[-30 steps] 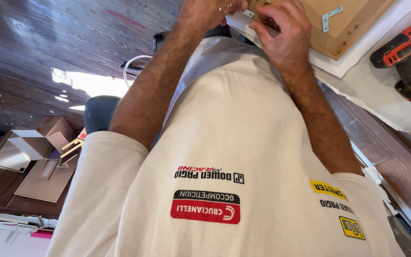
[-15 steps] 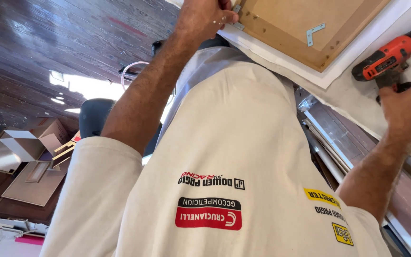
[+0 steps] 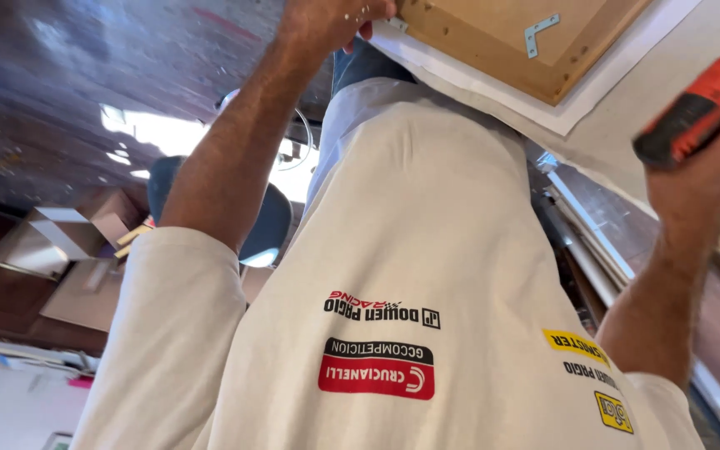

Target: Fastening metal brackets to a wooden frame using a power drill and screws.

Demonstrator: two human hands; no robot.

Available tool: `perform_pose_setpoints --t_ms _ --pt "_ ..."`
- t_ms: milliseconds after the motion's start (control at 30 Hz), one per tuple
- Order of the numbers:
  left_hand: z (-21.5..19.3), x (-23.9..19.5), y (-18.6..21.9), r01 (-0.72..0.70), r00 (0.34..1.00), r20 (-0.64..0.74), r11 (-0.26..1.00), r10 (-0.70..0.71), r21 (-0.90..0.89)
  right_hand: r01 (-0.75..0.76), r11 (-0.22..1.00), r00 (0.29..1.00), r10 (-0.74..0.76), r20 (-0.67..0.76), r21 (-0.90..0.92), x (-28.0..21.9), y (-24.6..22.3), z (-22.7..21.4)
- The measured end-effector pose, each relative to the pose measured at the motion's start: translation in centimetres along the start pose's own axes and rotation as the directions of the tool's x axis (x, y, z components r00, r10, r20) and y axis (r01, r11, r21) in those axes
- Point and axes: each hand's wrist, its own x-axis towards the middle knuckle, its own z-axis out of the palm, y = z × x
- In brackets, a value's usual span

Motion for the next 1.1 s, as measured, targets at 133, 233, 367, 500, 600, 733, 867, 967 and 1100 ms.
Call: perform_pose_setpoints --t_ms 133,233,367,500,600,733,867,967,1100 --pt "-1.5 0.8 2.5 0.095 0.988 0.121 0.995 -0.099 0.032 -0.056 0.971 0.985 0.091 -0.144 0.232 -2.9 -2.3 2.9" --pt "-1.8 1.7 2.7 0.094 0.982 0.158 0.992 -0.107 0.085 -0.221 0.943 0.971 0.235 -0.03 0.249 1.7 -10.4 5.9" --pt "-2.5 2.2 2.6 0.074 0.978 0.192 0.996 -0.083 0.055 -0.227 0.929 0.974 0.211 0.085 0.294 5.7 -16.4 11.5" --pt "-3.3 2.5 2.9 0.13 0.968 0.223 0.991 -0.117 -0.045 -0.357 0.911 0.928 0.32 0.192 0.207 7.2 -20.1 14.3" --pt "-3.1 2.7 2.5 0.093 0.975 0.201 0.995 -0.096 0.024 -0.364 0.912 0.922 0.323 0.214 0.191 8.0 -21.3 14.7" --pt "-2.5 3.2 1.6 0.021 0.986 0.165 0.996 -0.035 0.088 -0.421 0.89 0.892 0.371 0.258 0.177 8.8 -22.4 14.5" --pt "-2.1 3.7 1.3 0.046 0.981 0.183 0.991 -0.068 0.122 -0.414 0.898 0.891 0.367 0.267 0.15 8.9 -22.4 14.9" --pt "-2.2 3.5 1.3 0.059 0.981 0.183 0.996 -0.07 0.063 -0.428 0.893 0.885 0.383 0.265 0.138 9.0 -22.6 15.0" --pt "-1.9 3.7 0.9 0.015 0.986 0.164 0.997 -0.026 0.071 -0.45 0.886 0.872 0.41 0.267 0.107 9.2 -22.9 15.0"
